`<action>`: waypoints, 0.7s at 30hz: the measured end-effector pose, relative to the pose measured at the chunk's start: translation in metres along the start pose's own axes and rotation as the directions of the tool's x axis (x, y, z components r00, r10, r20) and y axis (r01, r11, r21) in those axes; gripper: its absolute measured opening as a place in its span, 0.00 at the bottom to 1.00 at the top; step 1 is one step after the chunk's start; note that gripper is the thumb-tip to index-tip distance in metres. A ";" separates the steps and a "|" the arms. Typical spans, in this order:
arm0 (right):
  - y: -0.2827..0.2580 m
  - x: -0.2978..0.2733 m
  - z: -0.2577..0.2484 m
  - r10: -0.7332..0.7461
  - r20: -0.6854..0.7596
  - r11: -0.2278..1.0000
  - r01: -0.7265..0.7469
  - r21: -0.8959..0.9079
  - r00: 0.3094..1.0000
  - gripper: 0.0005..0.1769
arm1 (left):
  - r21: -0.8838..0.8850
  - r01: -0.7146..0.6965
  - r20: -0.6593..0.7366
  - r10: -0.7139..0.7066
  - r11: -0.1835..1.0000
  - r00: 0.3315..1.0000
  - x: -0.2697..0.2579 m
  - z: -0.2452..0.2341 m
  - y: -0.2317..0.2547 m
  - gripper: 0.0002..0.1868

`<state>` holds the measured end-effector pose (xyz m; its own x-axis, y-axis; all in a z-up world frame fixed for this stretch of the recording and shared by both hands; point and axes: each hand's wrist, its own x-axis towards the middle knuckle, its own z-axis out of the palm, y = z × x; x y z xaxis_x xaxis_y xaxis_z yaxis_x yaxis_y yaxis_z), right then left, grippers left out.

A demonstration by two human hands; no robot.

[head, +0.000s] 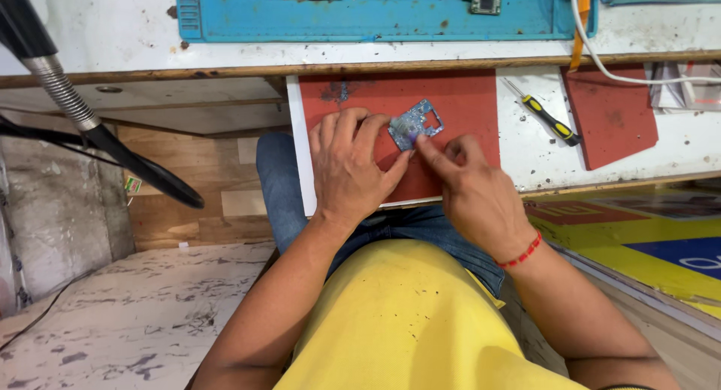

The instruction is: The person uses a hot air gun to clean a small electronic component placed on a red mat. They hold the component with one hand while directing the hot air with the other, repeatedly moving the nozzle over the surface.

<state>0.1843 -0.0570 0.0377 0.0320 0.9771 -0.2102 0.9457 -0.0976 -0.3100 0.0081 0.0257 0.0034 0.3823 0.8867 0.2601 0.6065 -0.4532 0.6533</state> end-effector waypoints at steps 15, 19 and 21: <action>0.015 -0.001 0.002 -0.132 -0.126 0.989 0.140 0.050 0.983 0.35 | 0.058 -0.069 0.026 0.068 0.996 0.997 -0.004 0.003 -0.006 0.21; 0.022 -0.008 -0.003 -0.040 -0.125 0.999 0.040 0.000 0.991 0.34 | 0.070 -0.067 0.048 0.064 0.995 0.997 -0.002 0.004 -0.001 0.26; 0.023 -0.007 -0.005 -0.118 -0.071 0.993 0.119 0.014 0.990 0.36 | 0.061 -0.073 0.059 0.069 0.995 0.996 0.000 -0.001 -0.001 0.24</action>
<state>0.2069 -0.0650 0.0365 -0.0567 0.9928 -0.1054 0.9383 0.0169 -0.3454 0.0065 0.0262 0.0030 0.4635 0.8463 0.2625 0.6187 -0.5212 0.5879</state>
